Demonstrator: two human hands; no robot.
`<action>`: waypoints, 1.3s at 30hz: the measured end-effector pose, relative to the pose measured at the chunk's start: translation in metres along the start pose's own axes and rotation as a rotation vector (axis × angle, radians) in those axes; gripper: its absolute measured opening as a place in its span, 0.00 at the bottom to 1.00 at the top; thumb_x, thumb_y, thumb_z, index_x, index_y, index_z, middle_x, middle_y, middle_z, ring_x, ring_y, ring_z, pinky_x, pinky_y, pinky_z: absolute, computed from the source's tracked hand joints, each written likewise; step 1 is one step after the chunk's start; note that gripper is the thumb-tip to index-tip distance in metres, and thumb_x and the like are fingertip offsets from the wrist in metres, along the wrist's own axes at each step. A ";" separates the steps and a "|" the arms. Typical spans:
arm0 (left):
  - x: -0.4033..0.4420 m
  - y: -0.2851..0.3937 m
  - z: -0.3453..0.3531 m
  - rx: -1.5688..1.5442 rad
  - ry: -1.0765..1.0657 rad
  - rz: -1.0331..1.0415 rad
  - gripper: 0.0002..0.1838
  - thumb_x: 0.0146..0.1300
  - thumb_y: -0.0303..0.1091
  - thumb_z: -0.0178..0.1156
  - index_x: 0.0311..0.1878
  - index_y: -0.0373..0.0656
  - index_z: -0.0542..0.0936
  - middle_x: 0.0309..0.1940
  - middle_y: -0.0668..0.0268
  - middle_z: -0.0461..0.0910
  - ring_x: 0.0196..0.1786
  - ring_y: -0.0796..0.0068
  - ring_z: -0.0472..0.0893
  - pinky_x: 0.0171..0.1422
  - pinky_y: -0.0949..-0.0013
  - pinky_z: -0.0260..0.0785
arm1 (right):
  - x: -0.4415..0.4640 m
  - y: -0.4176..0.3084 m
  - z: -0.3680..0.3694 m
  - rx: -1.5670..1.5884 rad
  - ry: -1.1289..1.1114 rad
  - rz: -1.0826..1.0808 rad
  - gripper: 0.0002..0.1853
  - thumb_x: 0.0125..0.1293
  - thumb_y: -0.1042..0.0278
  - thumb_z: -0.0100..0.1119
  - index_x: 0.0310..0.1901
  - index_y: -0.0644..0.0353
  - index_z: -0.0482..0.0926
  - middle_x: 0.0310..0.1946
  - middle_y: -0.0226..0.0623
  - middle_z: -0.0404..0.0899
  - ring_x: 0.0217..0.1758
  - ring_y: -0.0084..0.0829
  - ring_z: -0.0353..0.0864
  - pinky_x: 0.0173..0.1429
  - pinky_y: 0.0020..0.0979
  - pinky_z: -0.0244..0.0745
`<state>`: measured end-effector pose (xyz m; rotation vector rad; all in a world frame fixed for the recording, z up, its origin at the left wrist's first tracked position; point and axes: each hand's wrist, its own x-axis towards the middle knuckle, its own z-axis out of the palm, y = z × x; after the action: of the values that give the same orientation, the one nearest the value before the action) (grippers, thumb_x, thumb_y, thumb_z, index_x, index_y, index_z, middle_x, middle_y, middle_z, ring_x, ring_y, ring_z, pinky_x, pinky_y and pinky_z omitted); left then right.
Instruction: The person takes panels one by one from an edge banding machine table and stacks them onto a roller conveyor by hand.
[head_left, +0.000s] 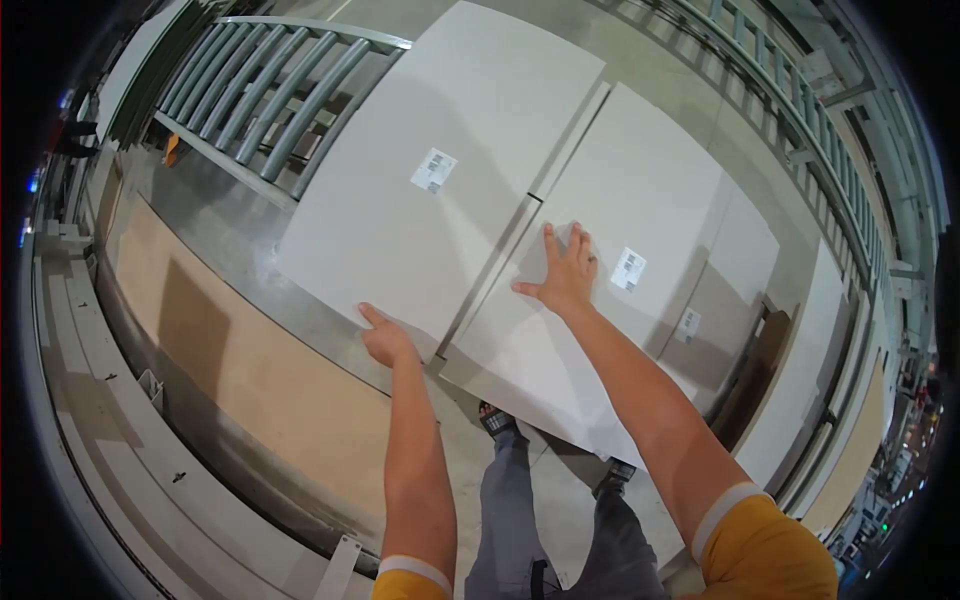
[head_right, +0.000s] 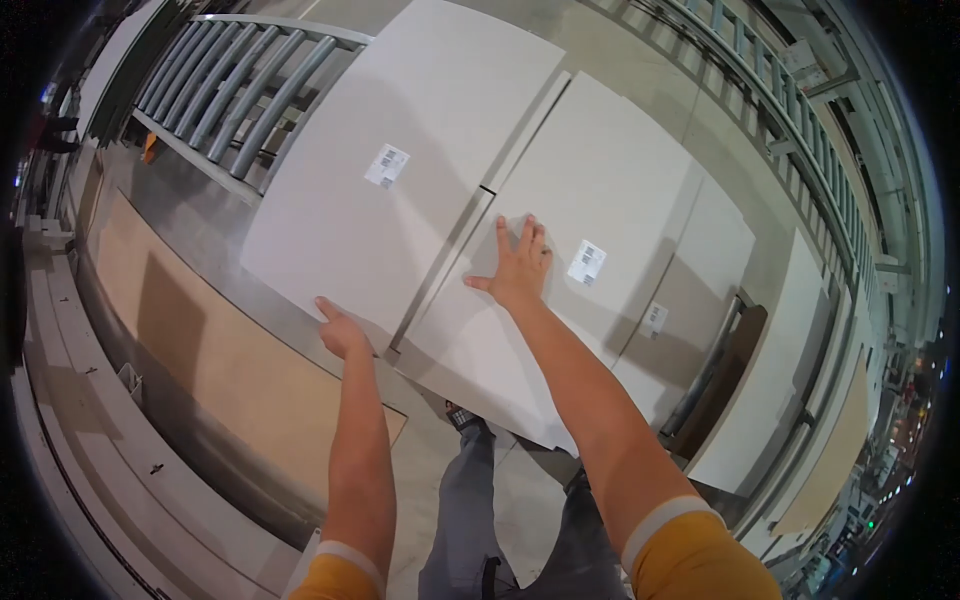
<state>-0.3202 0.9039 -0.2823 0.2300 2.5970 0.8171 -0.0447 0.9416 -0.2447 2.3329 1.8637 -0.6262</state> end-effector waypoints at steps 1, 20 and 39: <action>0.008 -0.007 0.001 -0.009 -0.006 0.008 0.48 0.67 0.70 0.41 0.43 0.20 0.78 0.39 0.37 0.81 0.47 0.40 0.81 0.53 0.49 0.73 | 0.000 -0.001 0.002 0.005 -0.003 -0.013 0.66 0.41 0.29 0.72 0.77 0.39 0.43 0.77 0.53 0.34 0.80 0.53 0.32 0.75 0.56 0.42; -0.477 -0.607 -0.567 -0.157 0.207 -0.803 0.26 0.69 0.49 0.50 0.31 0.31 0.80 0.18 0.55 0.79 0.16 0.62 0.76 0.23 0.61 0.69 | -0.479 0.180 0.045 0.129 -0.931 -0.768 0.43 0.56 0.47 0.67 0.65 0.70 0.65 0.56 0.63 0.74 0.60 0.55 0.75 0.64 0.45 0.69; -0.498 -0.567 -0.847 -1.486 0.613 -0.419 0.26 0.69 0.51 0.55 0.56 0.36 0.72 0.42 0.58 0.77 0.40 0.64 0.80 0.47 0.58 0.74 | -0.840 0.014 -0.097 0.251 -1.808 -0.772 0.38 0.66 0.49 0.59 0.70 0.63 0.60 0.59 0.45 0.75 0.60 0.36 0.76 0.58 0.35 0.73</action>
<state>-0.2508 -0.1271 0.1859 -1.0472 1.5943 2.5151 -0.1500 0.2013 0.1511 0.1766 1.3699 -2.0138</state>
